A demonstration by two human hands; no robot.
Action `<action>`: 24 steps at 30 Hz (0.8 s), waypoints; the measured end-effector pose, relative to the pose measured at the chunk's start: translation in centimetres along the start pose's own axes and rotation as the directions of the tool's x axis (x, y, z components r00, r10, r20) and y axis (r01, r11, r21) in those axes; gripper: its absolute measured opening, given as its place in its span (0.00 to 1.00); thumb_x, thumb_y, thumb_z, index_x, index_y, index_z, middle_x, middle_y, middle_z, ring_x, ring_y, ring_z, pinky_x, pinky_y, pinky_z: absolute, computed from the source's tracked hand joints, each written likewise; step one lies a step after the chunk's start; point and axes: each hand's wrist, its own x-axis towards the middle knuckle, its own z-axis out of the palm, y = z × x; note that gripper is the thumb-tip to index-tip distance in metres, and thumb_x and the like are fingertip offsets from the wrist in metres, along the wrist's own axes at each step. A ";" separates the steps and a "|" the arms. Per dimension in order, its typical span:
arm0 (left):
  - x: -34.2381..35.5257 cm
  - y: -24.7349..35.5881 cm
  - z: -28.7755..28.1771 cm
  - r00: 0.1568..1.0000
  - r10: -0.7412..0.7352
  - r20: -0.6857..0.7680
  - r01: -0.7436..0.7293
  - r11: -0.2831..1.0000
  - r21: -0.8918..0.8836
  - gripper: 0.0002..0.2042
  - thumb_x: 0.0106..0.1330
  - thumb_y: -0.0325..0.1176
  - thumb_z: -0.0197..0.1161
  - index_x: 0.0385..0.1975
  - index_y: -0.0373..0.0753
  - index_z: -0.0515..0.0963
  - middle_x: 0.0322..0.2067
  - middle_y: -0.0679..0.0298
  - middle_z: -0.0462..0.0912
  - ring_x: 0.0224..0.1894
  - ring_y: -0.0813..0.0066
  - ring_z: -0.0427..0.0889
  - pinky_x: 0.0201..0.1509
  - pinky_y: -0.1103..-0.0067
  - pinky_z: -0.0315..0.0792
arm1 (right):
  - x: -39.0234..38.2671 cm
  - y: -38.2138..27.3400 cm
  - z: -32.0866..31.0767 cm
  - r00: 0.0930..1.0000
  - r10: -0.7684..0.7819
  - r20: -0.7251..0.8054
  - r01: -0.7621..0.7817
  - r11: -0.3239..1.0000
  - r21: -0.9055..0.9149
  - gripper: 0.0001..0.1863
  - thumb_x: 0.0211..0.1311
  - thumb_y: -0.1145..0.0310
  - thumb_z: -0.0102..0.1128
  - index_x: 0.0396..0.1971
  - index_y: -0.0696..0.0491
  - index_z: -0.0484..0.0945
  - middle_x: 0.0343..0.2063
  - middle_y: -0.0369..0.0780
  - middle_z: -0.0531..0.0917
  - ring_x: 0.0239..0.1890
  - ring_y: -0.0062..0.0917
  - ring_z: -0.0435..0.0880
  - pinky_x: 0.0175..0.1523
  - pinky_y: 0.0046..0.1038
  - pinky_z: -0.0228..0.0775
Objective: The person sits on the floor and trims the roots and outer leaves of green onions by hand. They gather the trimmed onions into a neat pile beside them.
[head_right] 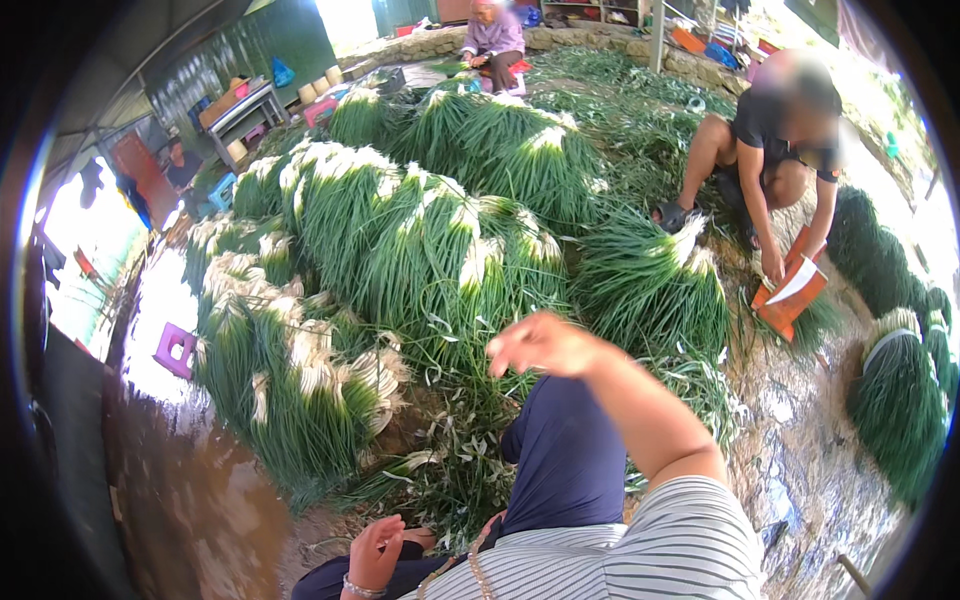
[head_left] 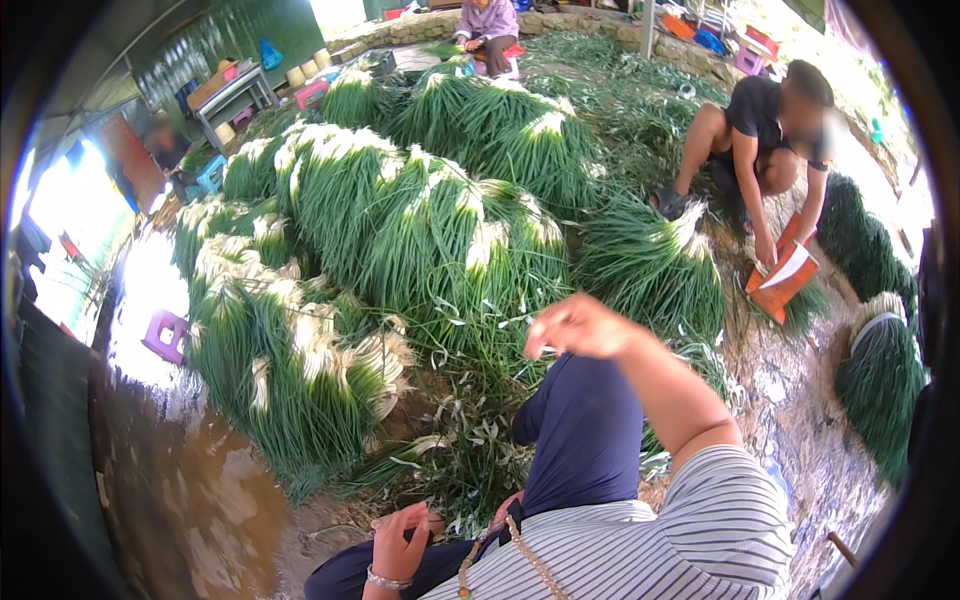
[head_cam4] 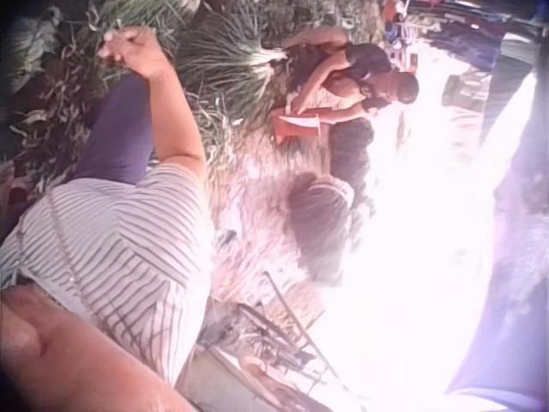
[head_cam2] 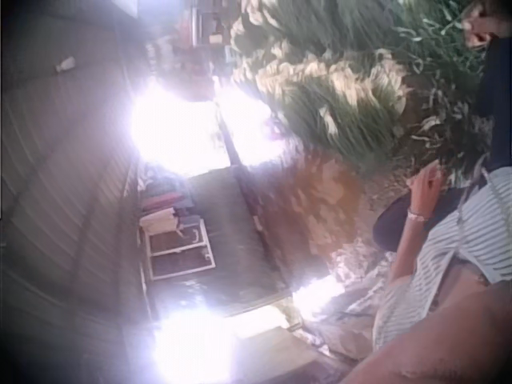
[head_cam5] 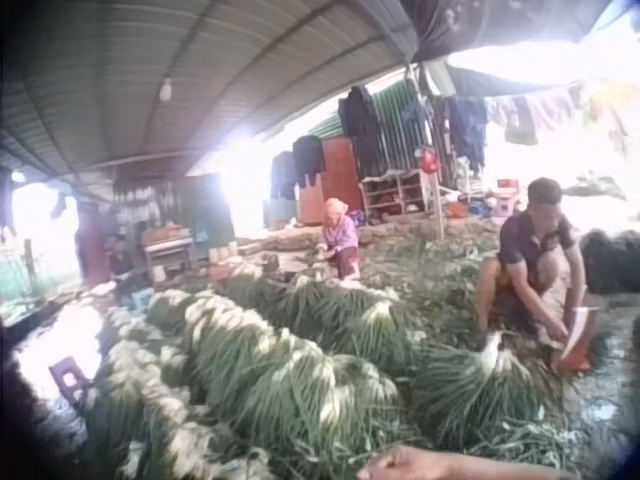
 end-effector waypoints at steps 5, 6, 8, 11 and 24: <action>-4.4 4.6 -3.7 0.975 -0.137 0.172 0.159 0.980 -0.117 0.21 0.59 0.51 0.62 0.46 0.44 0.77 0.44 0.54 0.79 0.47 0.52 0.77 0.53 0.46 0.65 | 2.1 5.4 11.4 0.821 -0.377 0.428 0.568 0.473 -0.673 0.16 0.58 0.62 0.60 0.42 0.54 0.79 0.37 0.42 0.82 0.43 0.31 0.79 0.46 0.32 0.73; -5.5 5.7 -4.9 0.983 0.031 0.179 0.017 0.965 -0.261 0.20 0.59 0.47 0.61 0.46 0.41 0.77 0.43 0.53 0.79 0.47 0.50 0.77 0.52 0.47 0.66 | 1.7 5.1 13.2 0.757 -0.463 0.461 0.649 0.453 -0.611 0.16 0.58 0.63 0.60 0.44 0.55 0.77 0.39 0.43 0.81 0.46 0.32 0.78 0.46 0.33 0.73; -7.5 8.2 -6.8 0.931 0.346 0.115 -0.239 0.817 -0.524 0.17 0.60 0.39 0.58 0.44 0.34 0.77 0.40 0.51 0.79 0.47 0.48 0.77 0.51 0.49 0.67 | 2.3 2.2 16.3 0.560 -0.631 0.537 0.728 0.684 0.045 0.17 0.58 0.66 0.61 0.46 0.56 0.77 0.37 0.43 0.81 0.44 0.32 0.78 0.45 0.31 0.73; -6.6 13.0 -6.8 0.715 0.673 -0.191 -0.578 0.415 -0.703 0.09 0.60 0.35 0.58 0.33 0.35 0.78 0.36 0.52 0.79 0.39 0.54 0.78 0.45 0.56 0.71 | -0.9 -6.8 19.0 0.123 -0.718 0.685 0.396 0.669 0.629 0.14 0.59 0.69 0.57 0.45 0.55 0.79 0.35 0.43 0.82 0.37 0.32 0.81 0.40 0.26 0.73; -6.4 13.2 -8.9 0.654 0.701 -0.285 -0.706 0.431 -0.561 0.07 0.59 0.35 0.59 0.27 0.38 0.76 0.33 0.54 0.79 0.36 0.58 0.77 0.41 0.59 0.72 | -4.5 -13.1 28.1 -0.297 -0.905 0.303 0.862 -0.118 0.493 0.08 0.56 0.67 0.54 0.30 0.55 0.78 0.26 0.40 0.80 0.29 0.29 0.79 0.32 0.27 0.70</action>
